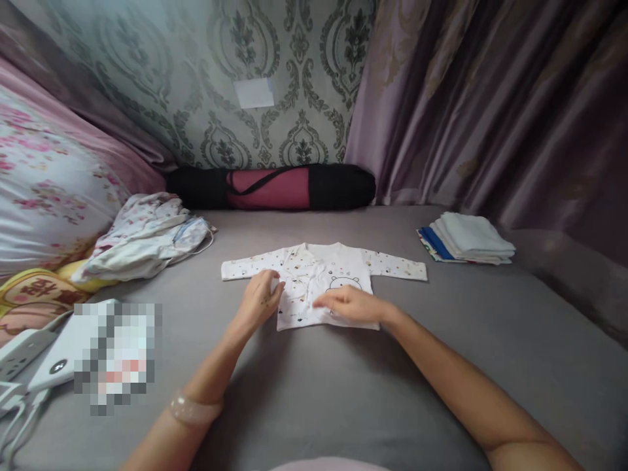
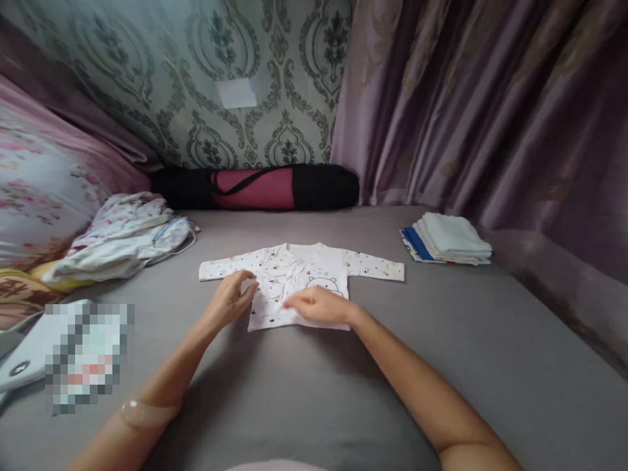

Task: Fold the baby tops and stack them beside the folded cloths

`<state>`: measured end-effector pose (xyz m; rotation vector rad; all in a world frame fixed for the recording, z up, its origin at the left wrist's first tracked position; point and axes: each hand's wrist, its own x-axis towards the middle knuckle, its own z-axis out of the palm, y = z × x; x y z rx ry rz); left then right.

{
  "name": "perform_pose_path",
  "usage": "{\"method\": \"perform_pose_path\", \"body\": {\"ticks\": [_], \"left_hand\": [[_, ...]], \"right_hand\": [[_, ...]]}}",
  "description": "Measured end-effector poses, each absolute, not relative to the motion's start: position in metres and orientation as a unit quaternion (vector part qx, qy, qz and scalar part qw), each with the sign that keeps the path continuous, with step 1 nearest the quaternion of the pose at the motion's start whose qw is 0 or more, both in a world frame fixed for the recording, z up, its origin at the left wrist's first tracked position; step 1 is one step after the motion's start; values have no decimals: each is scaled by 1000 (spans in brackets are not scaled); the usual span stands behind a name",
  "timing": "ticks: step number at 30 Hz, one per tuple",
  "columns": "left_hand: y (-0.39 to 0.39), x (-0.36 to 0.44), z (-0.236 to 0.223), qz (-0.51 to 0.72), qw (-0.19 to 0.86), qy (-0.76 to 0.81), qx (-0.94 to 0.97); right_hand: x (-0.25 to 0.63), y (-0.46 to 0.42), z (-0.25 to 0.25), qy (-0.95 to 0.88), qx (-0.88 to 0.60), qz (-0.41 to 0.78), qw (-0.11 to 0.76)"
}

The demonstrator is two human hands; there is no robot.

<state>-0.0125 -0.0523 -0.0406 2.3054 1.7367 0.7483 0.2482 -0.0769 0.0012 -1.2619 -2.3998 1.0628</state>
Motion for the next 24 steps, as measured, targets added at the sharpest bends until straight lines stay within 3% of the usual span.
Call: {"method": "perform_pose_path", "body": {"ticks": [3, 6, 11, 15, 20, 24], "left_hand": [[-11, 4, -42, 256, 90, 518, 811], [28, 28, -51, 234, 87, 489, 836], [54, 66, -74, 201, 61, 506, 836], [53, 74, -88, 197, 44, 543, 815], [52, 70, -74, 162, 91, 560, 807], [38, 68, -69, 169, 61, 571, 801]], "right_hand": [[266, -29, -14, -781, -561, 208, 179], [273, 3, -30, -766, -620, 106, 134], [264, 23, -52, -751, -652, 86, 58], [258, 25, -64, -747, -656, 78, 68], [267, 24, -53, -748, -651, 108, 76], [282, 14, -48, -707, -695, 40, 124]]}}
